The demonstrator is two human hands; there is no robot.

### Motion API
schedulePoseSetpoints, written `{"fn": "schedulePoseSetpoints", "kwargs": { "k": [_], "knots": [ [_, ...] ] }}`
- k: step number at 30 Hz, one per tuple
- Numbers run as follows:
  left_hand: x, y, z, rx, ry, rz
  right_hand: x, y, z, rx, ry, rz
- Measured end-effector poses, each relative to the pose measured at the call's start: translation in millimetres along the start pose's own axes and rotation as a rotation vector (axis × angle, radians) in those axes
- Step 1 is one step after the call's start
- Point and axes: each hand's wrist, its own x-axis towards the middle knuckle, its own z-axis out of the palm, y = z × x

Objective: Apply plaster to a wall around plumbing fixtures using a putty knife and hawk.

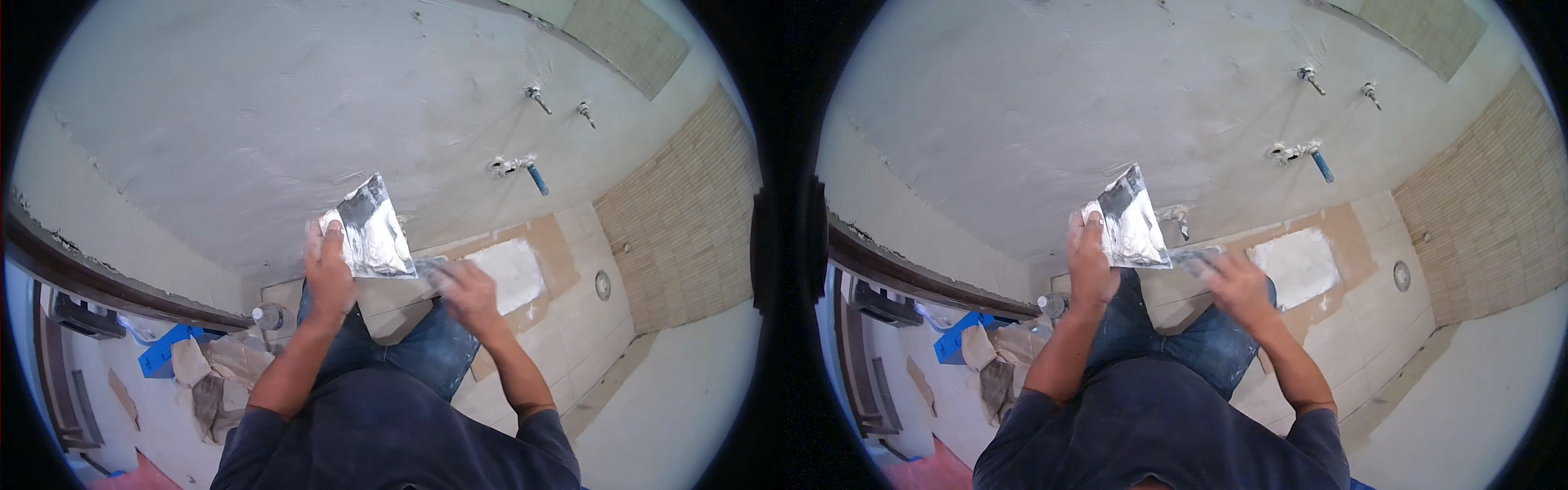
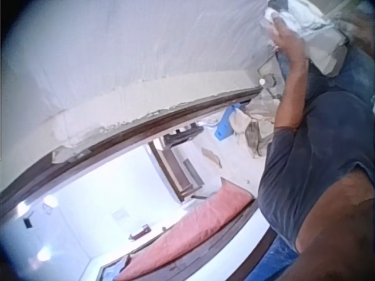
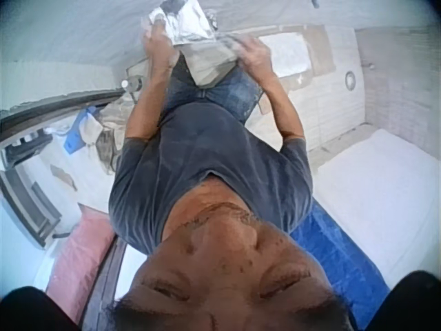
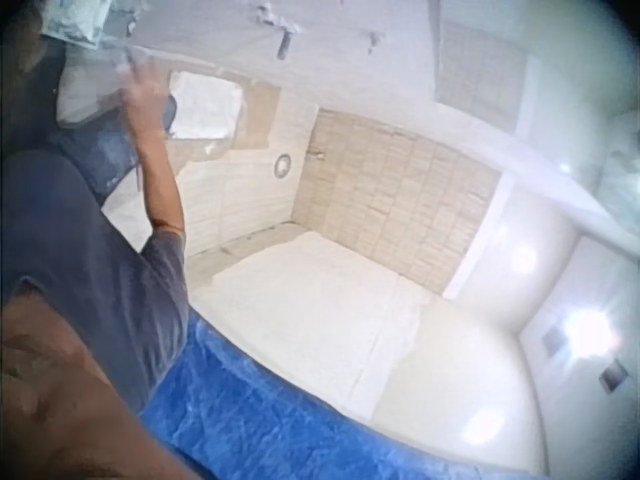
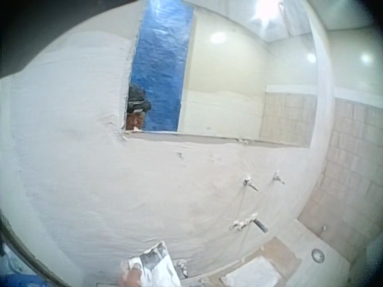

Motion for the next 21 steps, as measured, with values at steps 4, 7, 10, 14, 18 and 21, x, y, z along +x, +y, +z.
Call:
{"fn": "schedulePoseSetpoints", "kwargs": {
  "k": [4,7,10,14,18,21],
  "knots": [
    [25,10,-11,0.089,-0.189,-0.087,14,27,-55,0.039,0.077,0.076],
    [33,16,-18,0.235,-0.324,-0.28,54,13,-99,-0.077,-0.052,-0.116],
    [34,13,-9,0.278,-0.311,-0.381,70,3,-114,-0.131,-0.165,-0.297],
    [33,18,1,0.342,-0.505,-0.399,70,-4,-104,-0.1,-0.254,-0.389],
    [31,16,1,0.325,-0.458,-0.417,64,0,-100,-0.052,-0.347,-0.342],
    [45,6,-24,0.406,-0.397,-0.358,70,4,-110,-0.095,-0.405,-0.338]
  ]
}}
